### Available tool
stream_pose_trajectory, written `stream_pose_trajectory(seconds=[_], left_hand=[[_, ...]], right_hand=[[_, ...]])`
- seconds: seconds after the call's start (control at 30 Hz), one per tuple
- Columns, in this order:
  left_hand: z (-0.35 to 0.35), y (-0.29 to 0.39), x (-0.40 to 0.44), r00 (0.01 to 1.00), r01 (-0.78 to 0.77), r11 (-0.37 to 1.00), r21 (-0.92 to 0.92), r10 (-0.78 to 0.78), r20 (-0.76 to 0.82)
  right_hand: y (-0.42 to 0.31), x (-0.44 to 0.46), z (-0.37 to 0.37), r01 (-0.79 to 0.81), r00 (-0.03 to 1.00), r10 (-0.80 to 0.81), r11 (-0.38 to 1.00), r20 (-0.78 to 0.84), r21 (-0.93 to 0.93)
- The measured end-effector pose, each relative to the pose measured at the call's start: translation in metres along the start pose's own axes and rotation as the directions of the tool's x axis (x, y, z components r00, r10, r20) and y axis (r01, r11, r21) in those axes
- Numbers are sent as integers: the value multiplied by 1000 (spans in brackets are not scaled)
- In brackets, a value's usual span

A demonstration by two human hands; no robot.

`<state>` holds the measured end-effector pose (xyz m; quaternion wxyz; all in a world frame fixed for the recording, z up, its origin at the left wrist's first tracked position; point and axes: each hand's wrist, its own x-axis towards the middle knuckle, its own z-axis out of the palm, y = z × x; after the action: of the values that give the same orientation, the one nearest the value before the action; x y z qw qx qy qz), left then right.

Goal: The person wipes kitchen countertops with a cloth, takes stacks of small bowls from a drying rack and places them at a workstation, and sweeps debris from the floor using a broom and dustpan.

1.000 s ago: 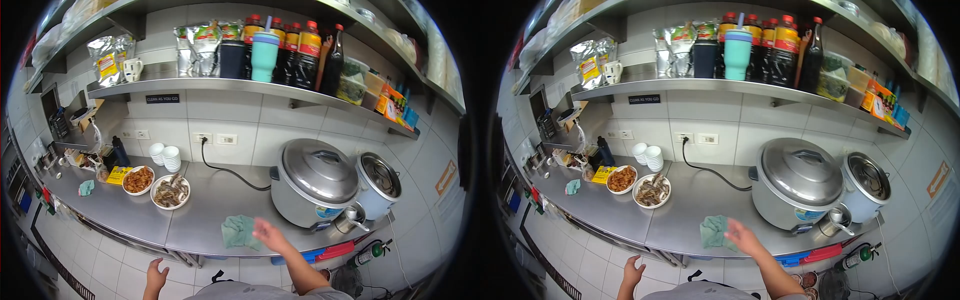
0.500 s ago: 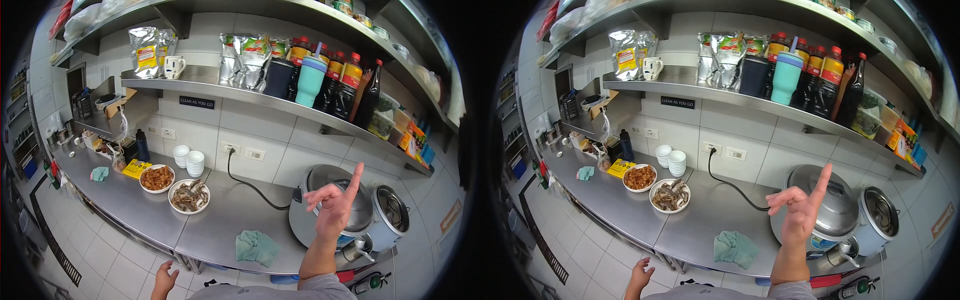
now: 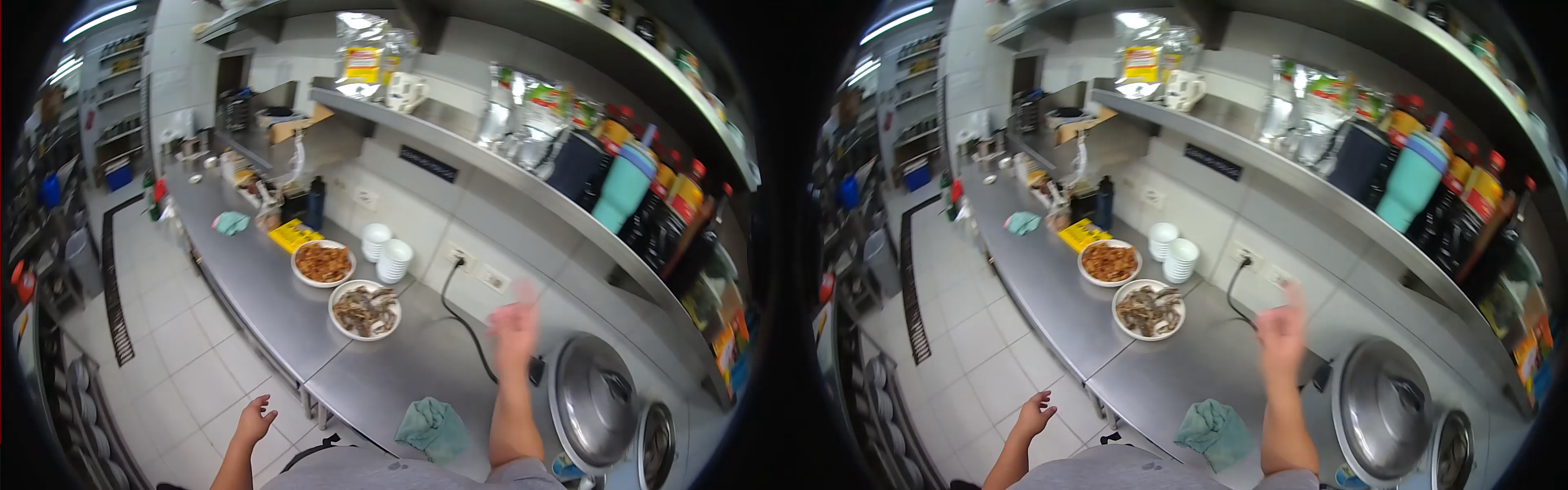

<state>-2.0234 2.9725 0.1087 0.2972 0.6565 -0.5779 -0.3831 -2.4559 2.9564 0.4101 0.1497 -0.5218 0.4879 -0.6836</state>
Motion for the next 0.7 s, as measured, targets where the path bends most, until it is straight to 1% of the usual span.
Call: stream_pose_trajectory(seconds=[0.03, 0.07, 0.1, 0.13, 0.17, 0.2, 0.23, 0.27, 0.3, 0.33, 0.37, 0.4, 0.43, 0.47, 0.5, 0.53, 0.57, 0.6, 0.63, 0.7], left_hand=[[1, -35, -2, 999, 35, 999, -1, -35, -25], [2, -85, -11, 994, 109, 982, 152, -105, -36], [-4, -131, -25, 984, 177, 937, 302, -169, -54], [-13, -169, -46, 955, 295, 898, 327, -289, -69], [-19, -199, -68, 912, 405, 848, 342, -403, -82], [-26, -217, -91, 874, 482, 818, 314, -473, -109], [-34, -235, -112, 830, 555, 780, 289, -543, -128], [-36, -266, -129, 816, 574, 767, 285, -562, -131], [-35, -299, -142, 725, 687, 703, 184, -680, -113], [-36, -317, -146, 620, 785, 614, 87, -780, -83], [-42, -321, -142, 602, 798, 595, 92, -794, -84], [-51, -323, -131, 587, 808, 581, 97, -809, -36], [-63, -330, -116, 573, 815, 571, 101, -819, 10], [-69, -350, -91, 633, 770, 628, 109, -774, -10], [-79, -369, -68, 689, 722, 682, 120, -724, -28], [-95, -367, -36, 696, 718, 694, 51, -717, -38], [-111, -371, -5, 743, 667, 744, -25, -667, -54], [-137, -342, 25, 827, 561, 819, 118, -550, -117], [-161, -325, 56, 876, 483, 848, 219, -461, -143], [-211, -282, 116, 872, 489, 860, 150, -479, -97]], right_hand=[[54, -13, 6, 3, 963, 85, 946, 256, -323], [103, -47, 8, 80, 906, 171, 829, 386, -554], [136, -85, -2, 180, 831, 238, 740, 503, -648], [169, -134, -22, 292, 787, 258, 644, 560, -707], [203, -190, -53, 347, 774, 300, 535, 557, -770], [212, -237, -78, 222, 736, 477, 501, 481, -837], [226, -278, -99, 112, 519, 791, 314, 325, -943], [232, -283, -86, 125, 502, 797, 318, 336, -940], [238, -290, -70, 190, 491, 851, 102, 185, -976], [246, -294, -56, 255, 493, 869, -114, 27, -960], [270, -300, -42, 233, 662, 723, 52, 198, -971], [295, -311, -28, 237, 796, 513, 223, 320, -946], [276, -297, 9, 287, 747, 517, 315, 417, -905], [239, -262, 63, 329, 693, 509, 405, 510, -853], [236, -247, 99, 385, 650, 487, 451, 583, -806], [238, -237, 135, 434, 604, 459, 496, 652, -752], [239, -229, 171, 452, 586, 439, 521, 681, -724], [241, -220, 206, 471, 567, 418, 542, 709, -696], [243, -213, 238, 467, 559, 428, 546, 710, -696], [253, -196, 303, 484, 569, 387, 556, 726, -676]])
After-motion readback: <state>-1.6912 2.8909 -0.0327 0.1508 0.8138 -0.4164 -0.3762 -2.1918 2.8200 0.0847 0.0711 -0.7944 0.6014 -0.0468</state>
